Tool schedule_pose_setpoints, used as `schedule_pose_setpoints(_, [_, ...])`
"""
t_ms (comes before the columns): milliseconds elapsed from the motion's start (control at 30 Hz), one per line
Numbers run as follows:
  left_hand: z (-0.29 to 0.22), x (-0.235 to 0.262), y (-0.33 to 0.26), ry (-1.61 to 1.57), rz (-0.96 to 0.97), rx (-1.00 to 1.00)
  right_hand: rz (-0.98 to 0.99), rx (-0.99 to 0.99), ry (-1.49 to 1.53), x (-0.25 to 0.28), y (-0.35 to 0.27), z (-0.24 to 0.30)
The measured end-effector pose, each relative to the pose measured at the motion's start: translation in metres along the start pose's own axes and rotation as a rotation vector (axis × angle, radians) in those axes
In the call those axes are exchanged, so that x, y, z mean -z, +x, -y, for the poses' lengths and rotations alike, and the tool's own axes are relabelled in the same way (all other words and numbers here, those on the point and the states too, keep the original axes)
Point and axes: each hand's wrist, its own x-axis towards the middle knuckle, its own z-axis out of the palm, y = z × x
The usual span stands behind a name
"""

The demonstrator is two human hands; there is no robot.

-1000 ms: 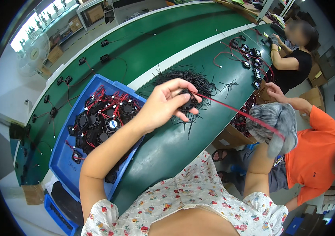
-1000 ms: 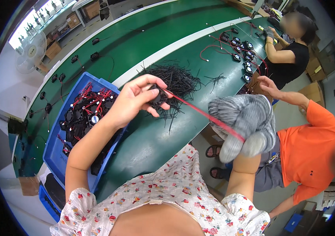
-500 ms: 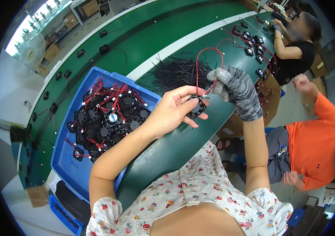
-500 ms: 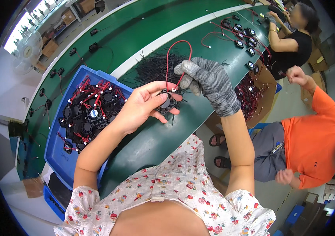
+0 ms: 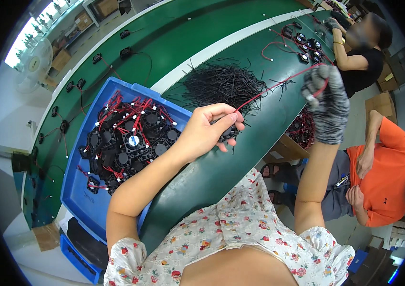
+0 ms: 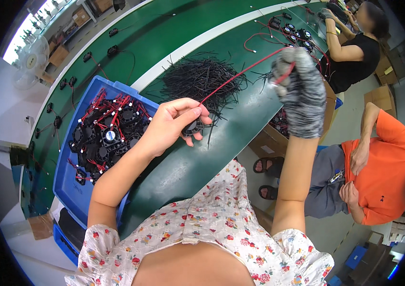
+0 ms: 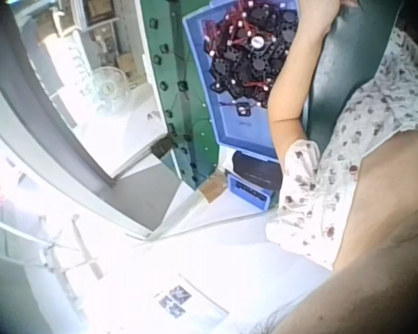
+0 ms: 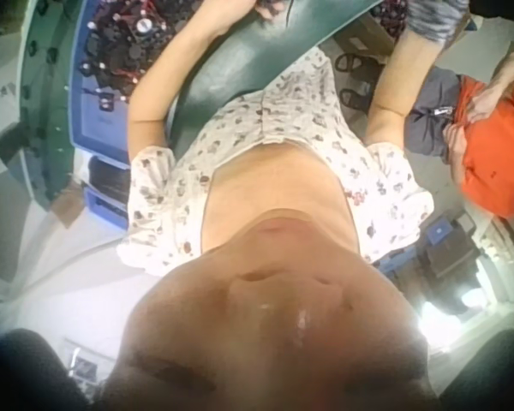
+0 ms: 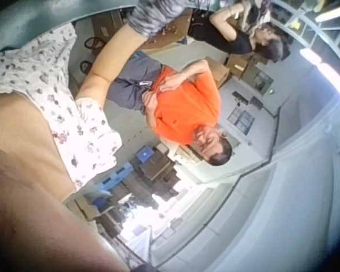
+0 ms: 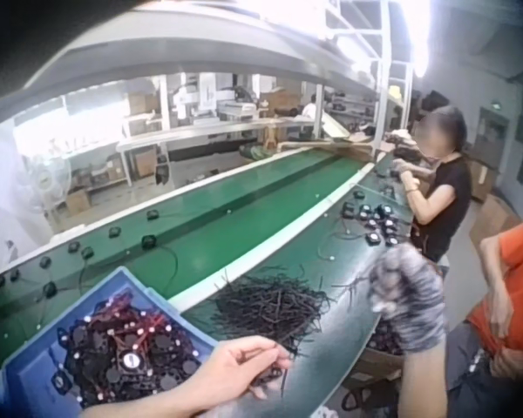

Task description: The person sits at a green assembly table and repeatedly picks up small black electronic components from a blue bin. They insert red and black wires into the components by hand, then place the finished units into a cardboard box. The process is repetitive and involves handling multiple small items one by one.

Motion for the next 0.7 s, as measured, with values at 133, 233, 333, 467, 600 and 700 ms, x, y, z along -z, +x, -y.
schedule_pose_setpoints(133, [0.000,0.004,-0.001,-0.033,0.068,0.024,0.326,-0.060,0.133,0.017,0.000,0.017])
schedule_pose_setpoints(233, [-0.004,0.009,-0.001,-0.045,0.101,0.052,0.370,-0.009,-0.206,0.051,-0.008,0.030])
schedule_pose_setpoints(333, [-0.008,0.010,-0.001,0.112,0.104,0.074,0.432,-0.182,-0.654,0.075,-0.009,0.065])
schedule_pose_setpoints(467, [0.008,0.008,0.001,0.429,0.029,-0.017,0.108,-0.262,-1.319,0.056,-0.012,0.061])
schedule_pose_setpoints(600, [0.011,0.009,-0.002,0.913,-0.146,-0.260,0.303,-0.055,-1.836,0.065,-0.010,0.042])
schedule_pose_setpoints(700, [0.010,0.012,0.000,1.014,-0.321,-0.498,0.243,-0.421,-1.518,0.062,-0.011,0.033])
